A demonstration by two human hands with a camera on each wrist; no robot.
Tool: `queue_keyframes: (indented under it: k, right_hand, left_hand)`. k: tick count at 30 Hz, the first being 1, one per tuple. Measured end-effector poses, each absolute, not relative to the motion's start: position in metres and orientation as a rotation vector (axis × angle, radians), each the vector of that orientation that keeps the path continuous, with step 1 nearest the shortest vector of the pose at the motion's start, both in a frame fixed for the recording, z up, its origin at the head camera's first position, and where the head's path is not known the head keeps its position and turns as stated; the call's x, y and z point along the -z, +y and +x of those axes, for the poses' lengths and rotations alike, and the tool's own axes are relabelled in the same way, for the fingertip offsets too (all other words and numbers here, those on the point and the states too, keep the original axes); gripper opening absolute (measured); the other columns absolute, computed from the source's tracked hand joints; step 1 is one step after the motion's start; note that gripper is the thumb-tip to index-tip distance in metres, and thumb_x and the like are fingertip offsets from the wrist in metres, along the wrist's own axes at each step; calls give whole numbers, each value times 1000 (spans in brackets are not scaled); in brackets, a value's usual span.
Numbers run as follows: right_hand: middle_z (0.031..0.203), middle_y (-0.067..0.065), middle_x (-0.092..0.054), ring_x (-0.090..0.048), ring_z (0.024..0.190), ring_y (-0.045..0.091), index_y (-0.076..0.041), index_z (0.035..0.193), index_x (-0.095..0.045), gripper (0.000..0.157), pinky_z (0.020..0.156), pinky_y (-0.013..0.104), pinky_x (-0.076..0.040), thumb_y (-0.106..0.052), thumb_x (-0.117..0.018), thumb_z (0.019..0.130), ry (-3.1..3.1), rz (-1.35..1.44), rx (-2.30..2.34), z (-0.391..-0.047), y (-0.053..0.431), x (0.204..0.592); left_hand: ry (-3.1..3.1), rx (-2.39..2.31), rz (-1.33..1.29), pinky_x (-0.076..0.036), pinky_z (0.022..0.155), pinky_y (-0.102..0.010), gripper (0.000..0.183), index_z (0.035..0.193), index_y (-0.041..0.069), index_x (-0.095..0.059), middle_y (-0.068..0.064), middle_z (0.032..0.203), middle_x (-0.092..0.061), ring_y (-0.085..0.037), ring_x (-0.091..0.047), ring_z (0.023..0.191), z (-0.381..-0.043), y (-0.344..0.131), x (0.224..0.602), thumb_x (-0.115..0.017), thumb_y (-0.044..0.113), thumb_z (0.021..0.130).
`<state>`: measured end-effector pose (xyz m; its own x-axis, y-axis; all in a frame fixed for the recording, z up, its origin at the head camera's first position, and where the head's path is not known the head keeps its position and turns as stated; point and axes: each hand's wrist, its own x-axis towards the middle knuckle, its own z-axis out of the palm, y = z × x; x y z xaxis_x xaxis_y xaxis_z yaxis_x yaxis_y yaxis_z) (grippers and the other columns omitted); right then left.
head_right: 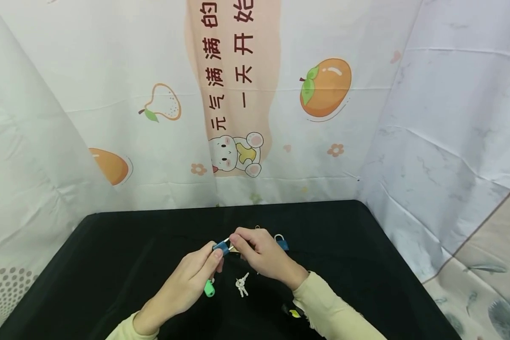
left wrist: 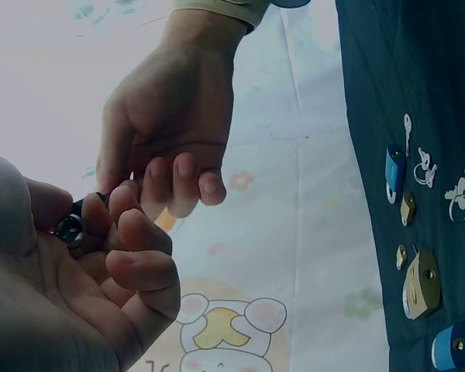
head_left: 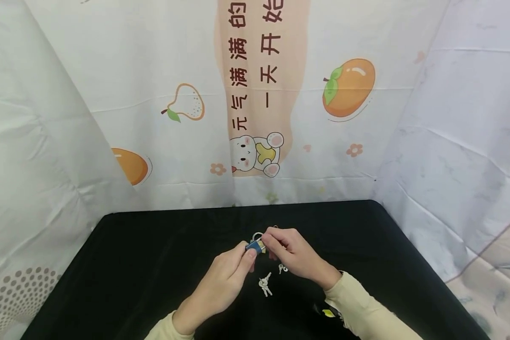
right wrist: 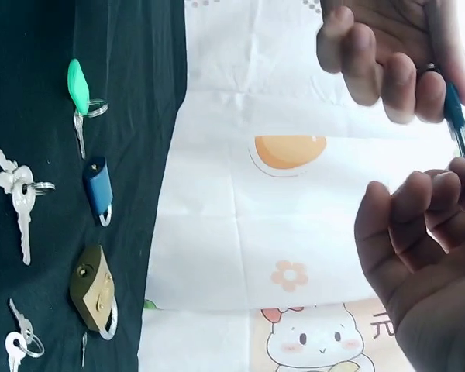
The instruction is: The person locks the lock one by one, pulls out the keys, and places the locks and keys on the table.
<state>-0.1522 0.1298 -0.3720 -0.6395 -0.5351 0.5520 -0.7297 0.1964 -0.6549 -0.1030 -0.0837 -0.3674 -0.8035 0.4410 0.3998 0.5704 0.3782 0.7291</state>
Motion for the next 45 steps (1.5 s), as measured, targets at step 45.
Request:
queue_keyframes:
  k: [45]
  right_hand:
    - [109, 19, -65, -69, 92, 36, 0, 130, -58, 33, 80, 41, -59, -25, -52, 108, -2464, 799, -2117, -147, 146, 381]
  left_hand:
    - [-2537, 1510, -874, -42, 50, -24, 18, 92, 20, -72, 10, 73, -55, -6, -48, 57, -127, -89, 383, -62, 30, 103]
